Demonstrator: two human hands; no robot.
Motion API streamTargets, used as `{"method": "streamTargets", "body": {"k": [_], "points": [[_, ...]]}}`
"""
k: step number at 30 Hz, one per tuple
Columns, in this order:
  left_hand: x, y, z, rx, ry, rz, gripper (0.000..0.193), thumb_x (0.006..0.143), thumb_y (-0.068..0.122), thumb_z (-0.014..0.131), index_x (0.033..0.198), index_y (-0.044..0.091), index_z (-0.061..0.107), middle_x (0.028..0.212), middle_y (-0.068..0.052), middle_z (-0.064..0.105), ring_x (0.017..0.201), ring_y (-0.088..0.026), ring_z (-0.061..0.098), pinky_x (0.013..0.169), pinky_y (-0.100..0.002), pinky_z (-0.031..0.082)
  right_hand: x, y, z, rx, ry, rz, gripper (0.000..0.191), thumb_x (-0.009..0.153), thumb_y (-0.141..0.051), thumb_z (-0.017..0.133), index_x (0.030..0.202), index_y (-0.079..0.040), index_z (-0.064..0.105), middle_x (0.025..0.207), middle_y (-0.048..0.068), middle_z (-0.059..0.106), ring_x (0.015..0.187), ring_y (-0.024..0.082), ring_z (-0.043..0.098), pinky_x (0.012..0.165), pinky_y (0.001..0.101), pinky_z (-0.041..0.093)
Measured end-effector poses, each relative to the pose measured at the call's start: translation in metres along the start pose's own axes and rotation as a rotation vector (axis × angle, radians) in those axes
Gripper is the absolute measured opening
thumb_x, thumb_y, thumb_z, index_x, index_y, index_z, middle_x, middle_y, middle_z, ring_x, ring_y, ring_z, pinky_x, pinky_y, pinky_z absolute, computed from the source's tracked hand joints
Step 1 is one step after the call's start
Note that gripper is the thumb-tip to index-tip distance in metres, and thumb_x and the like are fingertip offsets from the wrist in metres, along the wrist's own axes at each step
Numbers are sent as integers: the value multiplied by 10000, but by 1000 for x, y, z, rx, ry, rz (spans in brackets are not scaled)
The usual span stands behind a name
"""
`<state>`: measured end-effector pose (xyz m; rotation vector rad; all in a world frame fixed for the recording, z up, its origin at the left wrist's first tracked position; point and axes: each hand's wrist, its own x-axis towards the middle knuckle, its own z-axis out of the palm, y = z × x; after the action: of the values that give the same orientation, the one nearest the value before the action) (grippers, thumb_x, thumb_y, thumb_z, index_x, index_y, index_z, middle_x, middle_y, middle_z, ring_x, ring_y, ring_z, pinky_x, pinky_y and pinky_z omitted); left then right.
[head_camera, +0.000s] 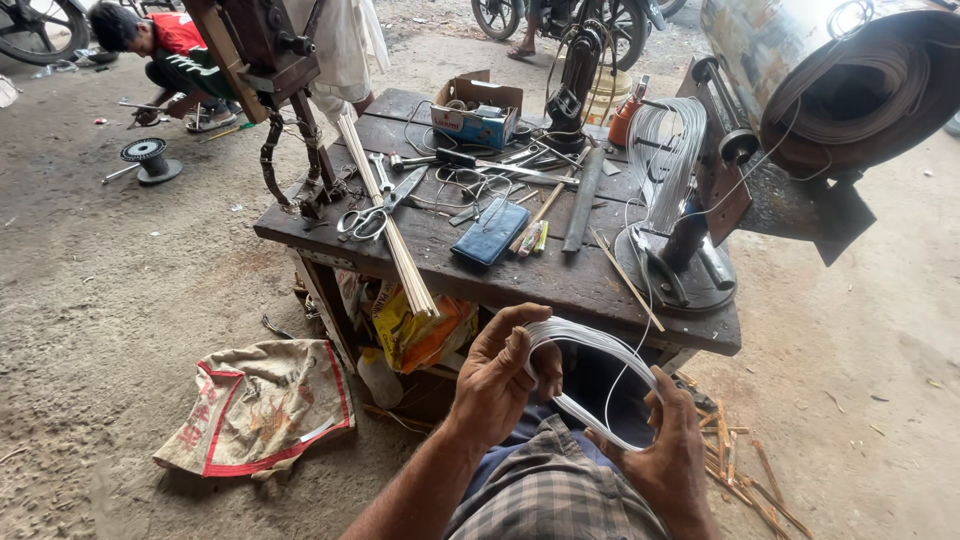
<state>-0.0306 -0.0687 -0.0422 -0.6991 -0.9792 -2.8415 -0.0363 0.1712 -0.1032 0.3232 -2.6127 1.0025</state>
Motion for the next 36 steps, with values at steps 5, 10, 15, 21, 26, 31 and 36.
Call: {"method": "streamTargets", "body": {"k": [5,10,15,21,26,31,36], "points": [[-1,-5,-2,34,33,4,414,1037,259,670,1386,51,588,959,-140,693,821,-185,697,732,-325,608,-3,1,1,39,20,-43,1227,514,-511,931,1480,-35,343,1038,136,512,876,199,579,616,336,593],[0,-8,-6,155,86,52,433,987,250,750,1350,45,632,974,-107,689,885,-168,687,817,-338,605,-2,3,3,18,-11,-22,1235,503,-516,936,1484,-43,354,989,113,516,806,182,559,583,330,570],[0,-5,-7,251,104,81,460,957,260,823,1338,55,666,1071,-115,641,1011,-180,649,920,-345,603,-1,7,6,6,-37,-8,1228,516,-547,926,1494,-65,362,938,93,512,757,173,539,558,331,545],[2,-2,-1,348,151,87,450,871,292,853,1243,107,681,1387,-132,492,1199,-190,595,1023,-353,597,-2,6,5,4,-78,48,1268,493,-540,931,1532,-69,379,962,101,517,773,184,547,576,356,557],[6,0,1,421,191,124,458,835,300,875,1209,101,699,1404,-120,501,1154,-207,579,958,-345,574,2,2,4,40,-23,-19,1222,498,-554,934,1475,-38,413,996,122,540,819,190,608,655,365,594],[8,3,5,459,161,138,459,833,306,871,1211,103,707,1440,-132,511,1249,-228,568,1015,-372,552,0,1,2,-3,-71,35,1266,490,-597,971,1503,-81,414,985,114,550,791,198,612,635,376,596],[11,5,18,253,111,135,639,825,268,885,1377,192,574,1358,-194,616,1344,-316,584,1202,-452,483,1,-1,0,15,-56,-20,1245,492,-573,931,1501,-70,401,973,114,546,786,187,608,621,365,585]]}}
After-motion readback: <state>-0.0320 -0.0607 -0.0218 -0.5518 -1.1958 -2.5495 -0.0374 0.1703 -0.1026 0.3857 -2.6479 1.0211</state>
